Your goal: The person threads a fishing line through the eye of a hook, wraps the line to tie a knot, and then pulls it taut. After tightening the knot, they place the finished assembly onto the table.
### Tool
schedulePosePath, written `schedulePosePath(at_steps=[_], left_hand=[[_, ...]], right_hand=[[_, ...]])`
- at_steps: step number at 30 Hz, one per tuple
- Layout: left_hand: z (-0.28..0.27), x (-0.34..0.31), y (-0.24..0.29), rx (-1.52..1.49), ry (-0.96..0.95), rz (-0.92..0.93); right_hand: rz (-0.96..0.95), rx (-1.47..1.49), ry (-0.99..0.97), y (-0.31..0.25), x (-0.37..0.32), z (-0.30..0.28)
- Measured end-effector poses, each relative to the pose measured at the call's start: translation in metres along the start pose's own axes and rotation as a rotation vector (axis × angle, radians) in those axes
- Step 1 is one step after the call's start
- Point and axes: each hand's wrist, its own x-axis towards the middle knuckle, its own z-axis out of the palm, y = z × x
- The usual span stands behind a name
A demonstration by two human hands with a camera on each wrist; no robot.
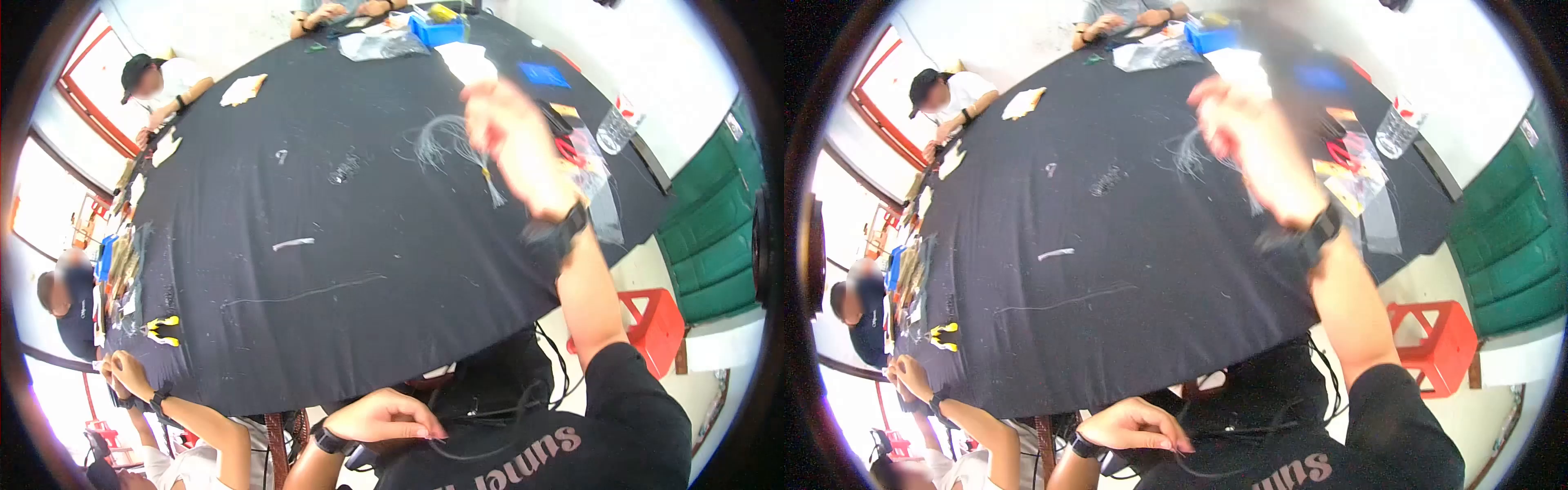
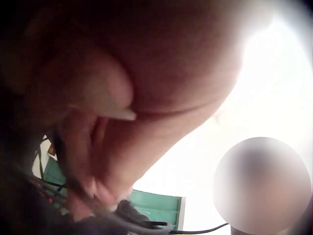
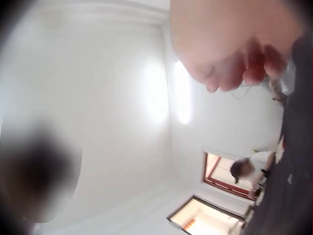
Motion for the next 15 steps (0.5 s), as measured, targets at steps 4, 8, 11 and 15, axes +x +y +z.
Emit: schedulePosePath(at_steps=[4, 8, 11, 15], left_hand=[[0.001, 0.001, 0.058, 0.187, 0.283, 0.315], [-0.014, 0.025, 0.118, 0.245, 0.888, 0.438], [-0.058, 0.060, 0.115, 0.156, 1.029, 0.489], [-0.073, 0.078, 0.094, 0.158, 1.080, 0.548]], right_hand=[[0.238, 0.001, -0.423, 0.037, -0.033, 0.057], [0.299, 0.010, -0.494, 0.041, -0.040, 0.065], [0.291, -0.008, -0.408, 0.043, -0.037, 0.057], [0.273, -0.116, -0.384, 0.042, -0.037, 0.045]])
